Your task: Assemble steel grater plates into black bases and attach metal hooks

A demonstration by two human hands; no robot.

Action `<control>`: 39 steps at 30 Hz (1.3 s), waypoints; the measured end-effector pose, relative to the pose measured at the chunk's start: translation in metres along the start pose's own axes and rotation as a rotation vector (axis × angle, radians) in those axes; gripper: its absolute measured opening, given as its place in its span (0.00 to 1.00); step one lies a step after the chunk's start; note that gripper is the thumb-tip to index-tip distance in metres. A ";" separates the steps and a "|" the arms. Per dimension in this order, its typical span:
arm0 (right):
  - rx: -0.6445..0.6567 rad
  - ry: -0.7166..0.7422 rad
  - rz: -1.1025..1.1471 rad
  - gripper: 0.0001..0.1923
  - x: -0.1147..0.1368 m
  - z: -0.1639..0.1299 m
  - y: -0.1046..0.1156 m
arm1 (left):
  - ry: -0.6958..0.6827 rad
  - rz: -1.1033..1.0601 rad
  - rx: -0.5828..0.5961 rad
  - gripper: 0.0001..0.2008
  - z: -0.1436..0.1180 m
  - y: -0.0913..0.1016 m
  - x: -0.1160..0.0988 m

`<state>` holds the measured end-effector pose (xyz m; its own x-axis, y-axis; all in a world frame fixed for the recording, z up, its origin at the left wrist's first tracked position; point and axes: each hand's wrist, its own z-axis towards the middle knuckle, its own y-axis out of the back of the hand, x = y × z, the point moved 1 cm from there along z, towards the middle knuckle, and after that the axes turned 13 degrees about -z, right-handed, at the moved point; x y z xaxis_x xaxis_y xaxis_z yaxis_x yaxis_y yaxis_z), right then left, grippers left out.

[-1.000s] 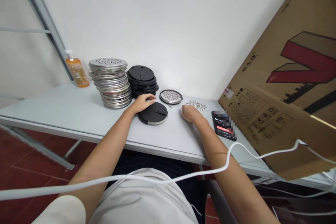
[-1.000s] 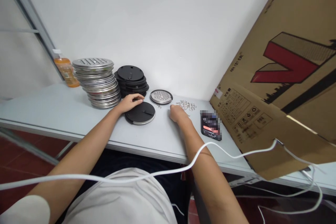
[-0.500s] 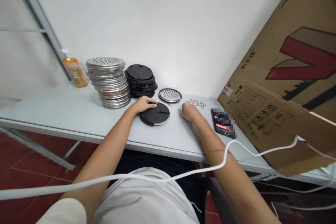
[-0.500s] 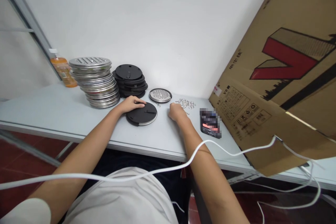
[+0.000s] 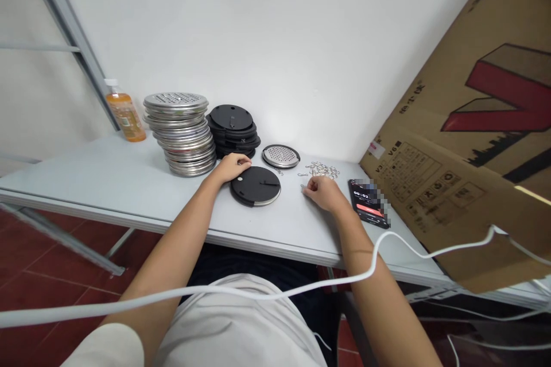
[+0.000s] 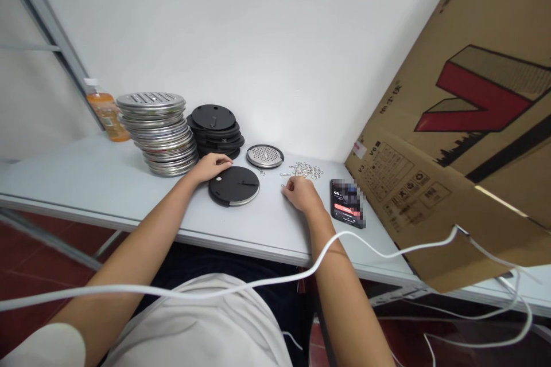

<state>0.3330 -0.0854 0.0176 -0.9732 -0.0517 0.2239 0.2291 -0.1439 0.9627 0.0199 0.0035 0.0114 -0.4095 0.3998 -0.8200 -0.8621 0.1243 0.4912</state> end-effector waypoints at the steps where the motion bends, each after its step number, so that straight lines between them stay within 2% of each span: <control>1: -0.008 -0.013 -0.012 0.06 0.001 -0.002 -0.001 | 0.002 -0.006 -0.005 0.15 0.000 0.001 0.000; 6: -0.013 -0.094 -0.048 0.06 0.009 -0.005 0.001 | 0.035 -0.131 -0.033 0.34 0.002 0.002 0.004; 9: 0.043 -0.120 0.019 0.05 0.009 -0.004 0.001 | 0.029 -0.221 -0.050 0.39 0.003 0.003 0.006; 12: 0.044 -0.105 0.048 0.04 0.006 -0.004 -0.001 | 0.009 -0.228 -0.047 0.39 0.003 0.003 0.005; 19: -0.102 0.126 0.018 0.06 0.010 -0.006 -0.003 | -0.015 -0.242 -0.063 0.38 0.002 0.003 0.000; 24: -0.068 0.219 0.052 0.06 0.015 -0.010 0.002 | -0.027 -0.239 -0.069 0.37 0.001 0.003 -0.002; 33: -0.043 0.248 -0.061 0.07 0.017 -0.011 0.000 | -0.042 -0.277 -0.082 0.37 0.001 0.002 -0.006; 36: -0.040 0.263 -0.035 0.07 0.019 -0.013 0.002 | -0.020 -0.375 -0.117 0.32 0.002 0.004 -0.013; 39: -0.096 0.299 0.017 0.06 0.019 -0.014 0.004 | -0.027 -0.464 -0.179 0.26 0.002 0.002 -0.024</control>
<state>0.3155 -0.1008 0.0237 -0.9241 -0.3414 0.1719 0.2602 -0.2326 0.9371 0.0286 -0.0044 0.0330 0.0349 0.3628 -0.9312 -0.9904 0.1372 0.0163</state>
